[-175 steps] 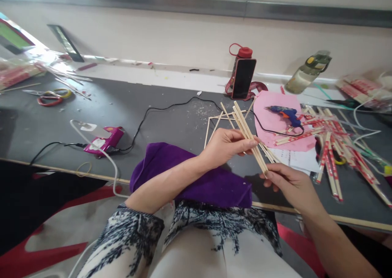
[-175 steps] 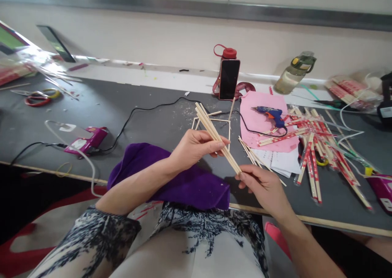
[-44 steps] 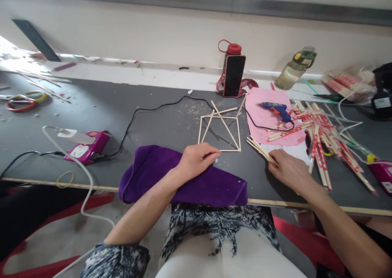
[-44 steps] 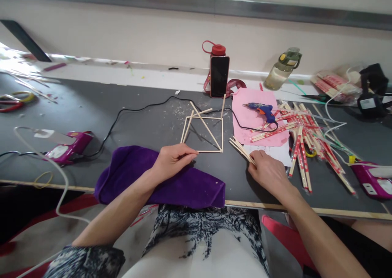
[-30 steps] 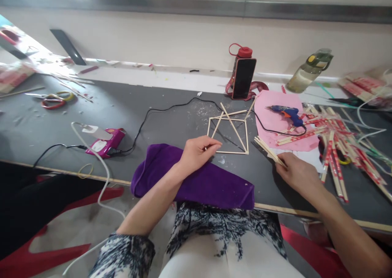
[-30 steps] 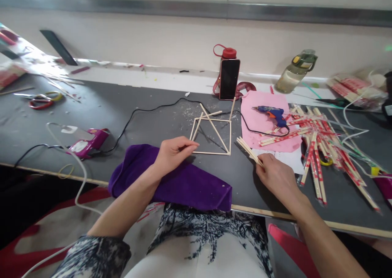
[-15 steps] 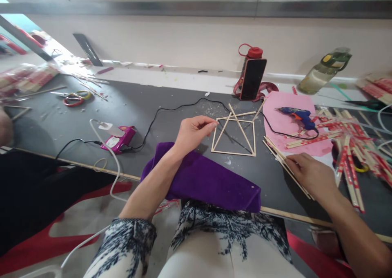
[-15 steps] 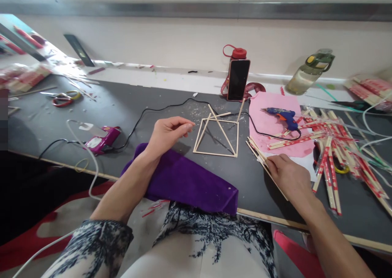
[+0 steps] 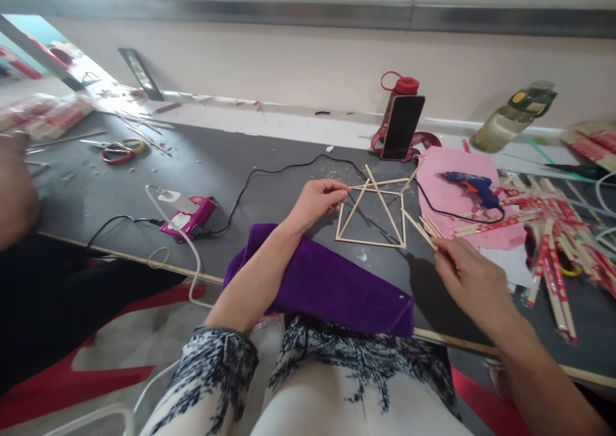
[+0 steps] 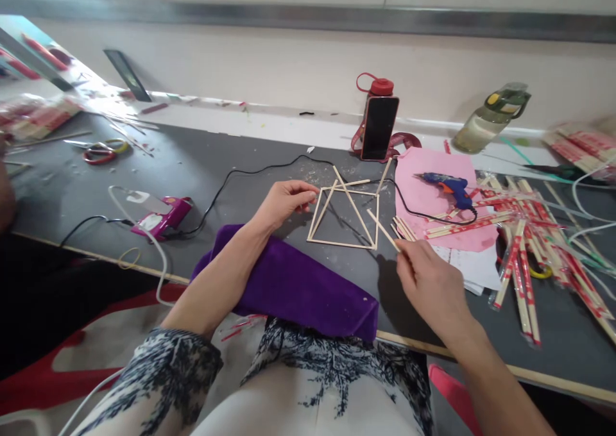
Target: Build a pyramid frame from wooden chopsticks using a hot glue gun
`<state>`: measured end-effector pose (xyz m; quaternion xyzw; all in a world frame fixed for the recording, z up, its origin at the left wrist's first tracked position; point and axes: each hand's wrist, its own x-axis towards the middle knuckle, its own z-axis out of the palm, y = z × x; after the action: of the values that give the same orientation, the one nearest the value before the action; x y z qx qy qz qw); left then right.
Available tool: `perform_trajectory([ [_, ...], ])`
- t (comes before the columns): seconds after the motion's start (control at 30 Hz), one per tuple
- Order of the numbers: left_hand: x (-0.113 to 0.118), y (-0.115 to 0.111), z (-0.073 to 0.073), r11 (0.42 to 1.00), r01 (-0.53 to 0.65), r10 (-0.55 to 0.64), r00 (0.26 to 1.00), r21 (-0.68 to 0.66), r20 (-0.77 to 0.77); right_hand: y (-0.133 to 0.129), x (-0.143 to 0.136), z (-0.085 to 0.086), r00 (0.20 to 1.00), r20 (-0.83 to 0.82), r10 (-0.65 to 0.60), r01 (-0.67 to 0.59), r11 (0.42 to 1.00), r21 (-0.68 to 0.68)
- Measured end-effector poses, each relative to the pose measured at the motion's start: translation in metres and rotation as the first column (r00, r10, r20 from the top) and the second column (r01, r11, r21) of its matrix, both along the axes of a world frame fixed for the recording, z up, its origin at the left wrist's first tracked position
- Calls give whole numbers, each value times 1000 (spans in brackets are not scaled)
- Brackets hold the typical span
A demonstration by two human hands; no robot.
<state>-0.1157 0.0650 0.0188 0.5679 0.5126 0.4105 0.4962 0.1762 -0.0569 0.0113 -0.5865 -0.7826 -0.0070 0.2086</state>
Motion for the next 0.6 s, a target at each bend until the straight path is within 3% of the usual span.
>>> perform_trajectory([
  [0.2,2,-7,-10,993,104,-105,994,-58,-27,15,-16,-10,981,-148,128,-138,989,-59],
  [0.6,5,-10,-8,988,142,-144,989,-63,-26,25,-18,-21,973,-188,131,-157,979,-133],
])
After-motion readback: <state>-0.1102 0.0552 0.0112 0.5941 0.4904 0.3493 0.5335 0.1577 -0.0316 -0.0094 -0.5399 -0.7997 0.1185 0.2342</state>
